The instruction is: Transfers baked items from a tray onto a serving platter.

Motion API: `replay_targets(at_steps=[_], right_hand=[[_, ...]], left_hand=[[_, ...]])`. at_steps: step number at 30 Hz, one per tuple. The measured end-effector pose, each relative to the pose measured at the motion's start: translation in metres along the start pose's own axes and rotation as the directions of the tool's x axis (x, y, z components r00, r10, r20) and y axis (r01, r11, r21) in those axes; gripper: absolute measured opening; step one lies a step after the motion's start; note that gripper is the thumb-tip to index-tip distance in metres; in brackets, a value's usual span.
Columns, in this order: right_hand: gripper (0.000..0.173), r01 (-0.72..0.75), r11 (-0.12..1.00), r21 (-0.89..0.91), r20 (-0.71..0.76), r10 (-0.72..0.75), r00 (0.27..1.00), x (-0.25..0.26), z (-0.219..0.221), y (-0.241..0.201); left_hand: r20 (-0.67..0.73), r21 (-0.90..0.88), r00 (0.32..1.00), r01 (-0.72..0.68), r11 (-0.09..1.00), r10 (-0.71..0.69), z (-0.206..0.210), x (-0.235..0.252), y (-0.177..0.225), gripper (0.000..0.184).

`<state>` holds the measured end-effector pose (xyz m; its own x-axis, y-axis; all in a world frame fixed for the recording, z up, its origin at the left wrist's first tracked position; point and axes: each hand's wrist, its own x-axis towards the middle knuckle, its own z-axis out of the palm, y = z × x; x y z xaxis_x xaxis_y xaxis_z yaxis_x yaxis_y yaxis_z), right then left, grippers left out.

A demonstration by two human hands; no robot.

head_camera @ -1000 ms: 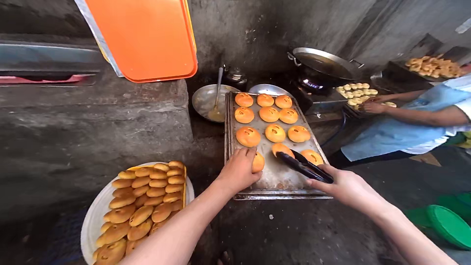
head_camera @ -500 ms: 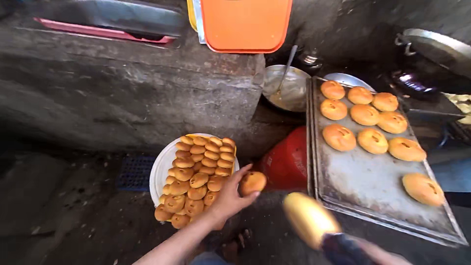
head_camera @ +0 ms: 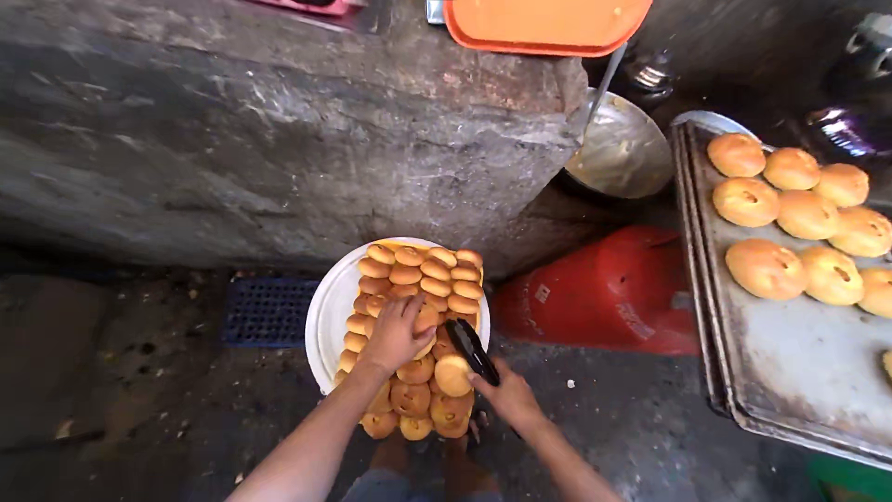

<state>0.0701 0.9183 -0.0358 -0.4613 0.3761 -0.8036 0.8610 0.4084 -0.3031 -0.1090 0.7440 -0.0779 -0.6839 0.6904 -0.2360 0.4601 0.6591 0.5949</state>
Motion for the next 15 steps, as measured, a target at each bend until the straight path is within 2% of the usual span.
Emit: replay_targets(at_steps=[4, 9, 12, 15], right_hand=[[0.074, 0.001, 0.998, 0.058, -0.024, 0.000, 1.000, 0.002, 0.015, 0.006], [0.077, 0.008, 0.976, 0.219, -0.071, 0.008, 0.997, 0.002, 0.027, 0.010], [0.078, 0.003, 0.967, 0.256, -0.082, 0.018, 0.996, 0.002, 0.033, 0.008], [0.078, -0.013, 0.952, 0.307, -0.090, 0.043, 0.995, 0.000, 0.032, 0.009]], left_hand=[[-0.066, -0.060, 0.998, -0.023, 0.998, 0.019, 0.008, -0.005, -0.004, 0.065], [0.022, -0.021, 1.000, -0.008, 1.000, 0.008, 0.006, 0.005, -0.008, 0.064], [0.101, 0.093, 0.994, -0.047, 0.995, 0.037, 0.010, 0.012, -0.010, 0.060], [0.203, 0.253, 0.979, -0.032, 0.967, -0.021, 0.011, 0.015, -0.006, 0.062]])
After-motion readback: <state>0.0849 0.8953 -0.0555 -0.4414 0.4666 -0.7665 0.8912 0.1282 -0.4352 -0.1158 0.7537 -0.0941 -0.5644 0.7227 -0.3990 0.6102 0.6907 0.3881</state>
